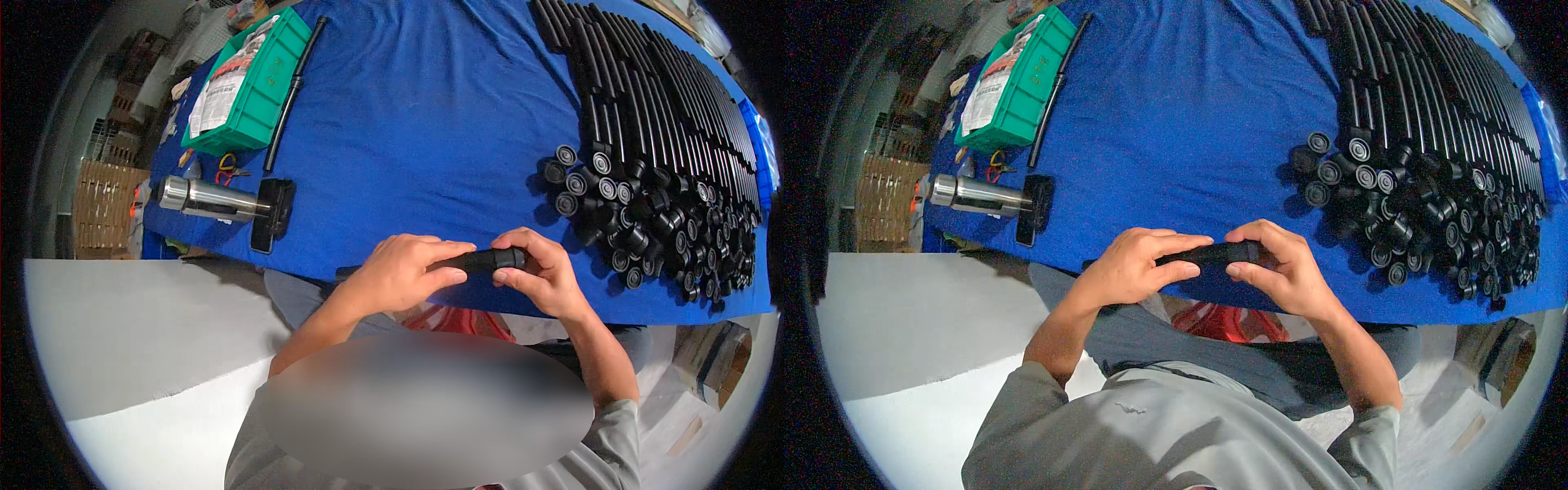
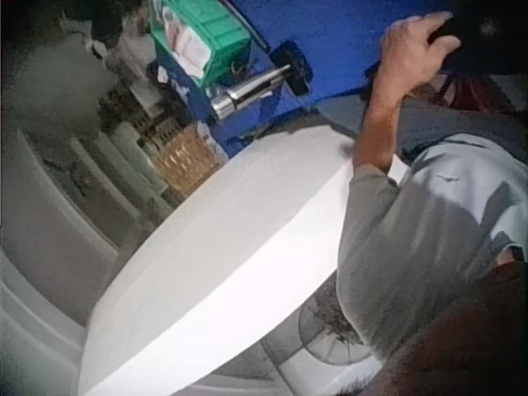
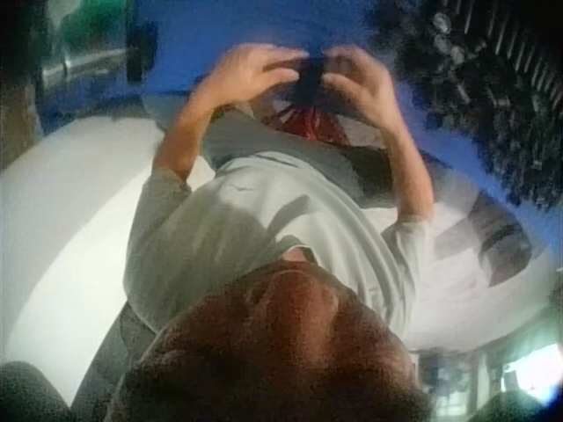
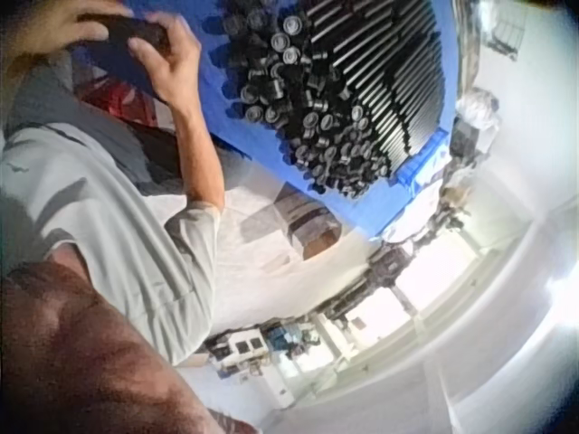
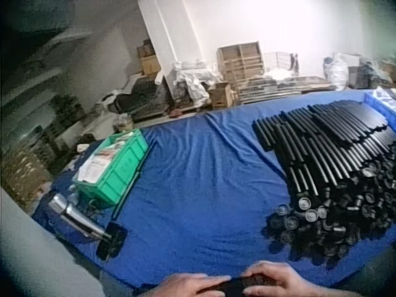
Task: The person attaches end caps onto pipes by hand and places the assembled pipes on the table.
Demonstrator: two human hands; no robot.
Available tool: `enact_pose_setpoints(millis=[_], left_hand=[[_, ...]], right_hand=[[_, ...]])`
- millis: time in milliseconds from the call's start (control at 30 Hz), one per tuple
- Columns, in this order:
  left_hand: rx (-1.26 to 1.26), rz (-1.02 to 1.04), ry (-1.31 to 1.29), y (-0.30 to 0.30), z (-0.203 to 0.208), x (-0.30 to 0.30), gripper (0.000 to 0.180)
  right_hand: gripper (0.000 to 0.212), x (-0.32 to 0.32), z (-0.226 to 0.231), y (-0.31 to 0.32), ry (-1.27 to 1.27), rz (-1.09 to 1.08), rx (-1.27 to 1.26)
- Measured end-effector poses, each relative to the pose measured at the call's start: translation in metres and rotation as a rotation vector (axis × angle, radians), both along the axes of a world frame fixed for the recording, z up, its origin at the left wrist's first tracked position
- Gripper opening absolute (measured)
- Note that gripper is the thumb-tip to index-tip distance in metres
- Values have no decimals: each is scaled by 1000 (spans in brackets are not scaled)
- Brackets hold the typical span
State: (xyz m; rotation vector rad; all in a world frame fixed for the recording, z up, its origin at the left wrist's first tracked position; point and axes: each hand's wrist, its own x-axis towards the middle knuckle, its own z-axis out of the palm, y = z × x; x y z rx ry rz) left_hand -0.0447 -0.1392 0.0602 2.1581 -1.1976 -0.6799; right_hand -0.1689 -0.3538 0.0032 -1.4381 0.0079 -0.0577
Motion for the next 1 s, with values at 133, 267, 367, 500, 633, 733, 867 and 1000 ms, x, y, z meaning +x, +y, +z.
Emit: enact_pose_setpoints(millis=[133, 267, 367, 500, 633, 733, 867, 1000], left_hand=[[32, -42, 116, -8, 9, 1, 39], [29, -52, 70, -5, 3, 6, 39], [127, -68, -177, -9, 13, 4, 39], [137, -105, -312, -17, 19, -3, 36], [4, -159, -728, -25, 14, -4, 30], [-206, -112, -872, -37, 17, -3, 29], [-557, 334, -176, -17, -5, 2, 27], [-918, 430, 1290, -38, -46, 36, 49]], right_hand=[[31, 0, 2, -7, -152, -3, -238], [33, 4, 2, -6, -123, 11, -257], [34, 8, 13, -7, -144, 44, -374], [39, 10, 17, -13, -84, 146, -583], [41, 11, 14, -8, -89, 64, -597], [39, 10, 5, -9, -173, -67, -596], [34, 12, -9, -9, 135, -167, -69], [33, 13, -8, -10, 176, -135, 83]])
